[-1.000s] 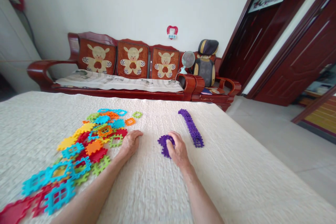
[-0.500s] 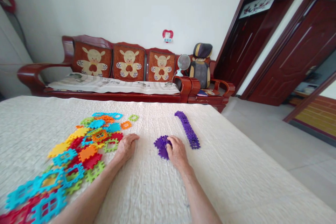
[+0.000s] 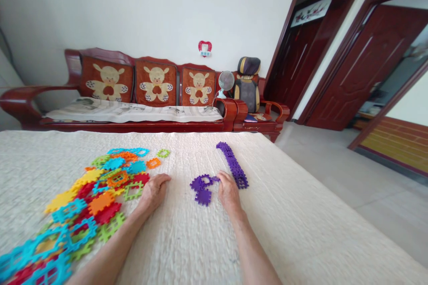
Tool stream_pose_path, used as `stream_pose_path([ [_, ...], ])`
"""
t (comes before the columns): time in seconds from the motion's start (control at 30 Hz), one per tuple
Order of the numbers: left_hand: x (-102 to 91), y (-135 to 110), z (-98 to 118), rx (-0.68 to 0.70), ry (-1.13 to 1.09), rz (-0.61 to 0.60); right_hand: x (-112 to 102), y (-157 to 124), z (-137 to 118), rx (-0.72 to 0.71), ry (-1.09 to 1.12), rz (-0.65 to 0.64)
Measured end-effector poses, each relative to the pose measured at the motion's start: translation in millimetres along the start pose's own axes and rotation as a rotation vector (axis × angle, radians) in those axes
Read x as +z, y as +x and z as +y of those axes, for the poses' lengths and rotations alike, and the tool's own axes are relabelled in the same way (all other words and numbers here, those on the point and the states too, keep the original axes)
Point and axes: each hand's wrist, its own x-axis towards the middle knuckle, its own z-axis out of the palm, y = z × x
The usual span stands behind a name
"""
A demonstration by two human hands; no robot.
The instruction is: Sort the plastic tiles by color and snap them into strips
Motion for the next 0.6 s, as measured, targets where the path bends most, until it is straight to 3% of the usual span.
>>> stream_pose_path([
  [0.23,-0.9,0.8,1.5,-0.006,0.007,-0.008,-2.5,-1.2,-6.7,0.111,-0.053,0.045],
  [0.5,1.7,0.1,-2.1,-0.002,0.013,-0.005,-5.1,-3.4,-17.8,0.178,-0.198,-0.011],
  [0.6,1.9,0.8,-2.5,0.002,0.006,-0.010,-8.5,-2.5,-19.5,0.189,-0.155,0.072],
])
